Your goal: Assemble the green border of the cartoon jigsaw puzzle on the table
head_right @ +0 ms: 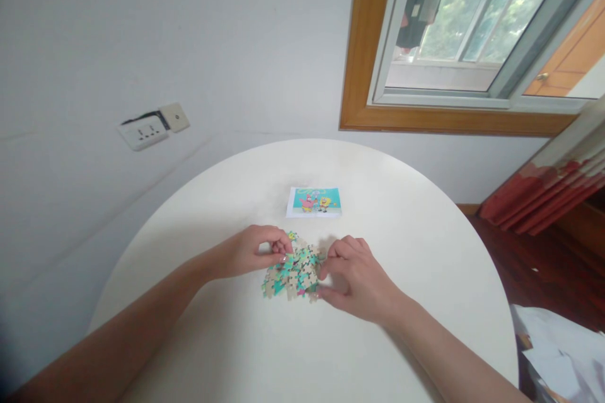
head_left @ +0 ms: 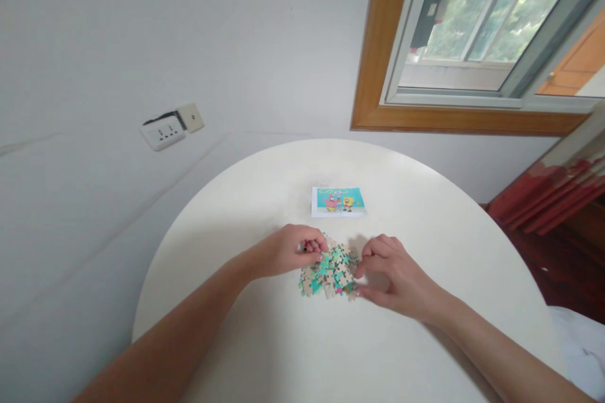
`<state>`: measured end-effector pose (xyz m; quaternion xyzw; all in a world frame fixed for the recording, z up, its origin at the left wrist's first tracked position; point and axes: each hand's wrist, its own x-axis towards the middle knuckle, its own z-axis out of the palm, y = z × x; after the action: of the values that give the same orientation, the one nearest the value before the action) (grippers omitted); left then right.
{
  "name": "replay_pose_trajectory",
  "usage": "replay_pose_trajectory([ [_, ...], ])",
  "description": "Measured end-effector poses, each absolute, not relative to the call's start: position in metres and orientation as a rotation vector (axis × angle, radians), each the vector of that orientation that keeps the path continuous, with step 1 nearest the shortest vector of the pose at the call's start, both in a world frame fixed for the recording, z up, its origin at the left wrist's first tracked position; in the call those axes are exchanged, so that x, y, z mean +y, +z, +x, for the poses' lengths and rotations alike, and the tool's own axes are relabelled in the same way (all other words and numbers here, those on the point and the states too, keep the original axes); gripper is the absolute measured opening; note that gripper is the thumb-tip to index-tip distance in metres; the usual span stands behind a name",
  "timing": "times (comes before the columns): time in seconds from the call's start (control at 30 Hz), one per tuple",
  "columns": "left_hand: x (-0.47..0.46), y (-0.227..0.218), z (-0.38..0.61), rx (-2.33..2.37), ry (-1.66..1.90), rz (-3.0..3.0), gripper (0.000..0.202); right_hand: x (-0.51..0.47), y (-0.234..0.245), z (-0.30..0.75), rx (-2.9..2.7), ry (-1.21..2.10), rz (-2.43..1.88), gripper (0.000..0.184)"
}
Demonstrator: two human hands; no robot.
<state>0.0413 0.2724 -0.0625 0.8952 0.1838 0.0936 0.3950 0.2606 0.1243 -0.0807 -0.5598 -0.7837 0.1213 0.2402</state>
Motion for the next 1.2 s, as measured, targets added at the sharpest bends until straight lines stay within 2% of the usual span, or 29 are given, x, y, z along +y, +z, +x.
replay_pose_trajectory([
  [0.1,0.271,-0.062,0.042,0.454,0.251,2.291,0.017,0.122,-0.079,0.255,-2.165,0.329,-1.573,0.02],
  [0.9,0.27,-0.061,0.043,0.408,0.272,2.311,0.019,0.126,-0.089,0.263,-2.121,0.453,-1.363,0.003],
  [1.07,0.271,-0.063,0.042,0.409,0.259,2.321,0.019,0.127,-0.084,0.272,-2.136,0.51,-1.356,0.009],
  [1.2,0.272,-0.065,0.042,0.423,0.243,2.32,0.02,0.127,-0.083,0.279,-2.174,0.493,-1.375,0.007],
])
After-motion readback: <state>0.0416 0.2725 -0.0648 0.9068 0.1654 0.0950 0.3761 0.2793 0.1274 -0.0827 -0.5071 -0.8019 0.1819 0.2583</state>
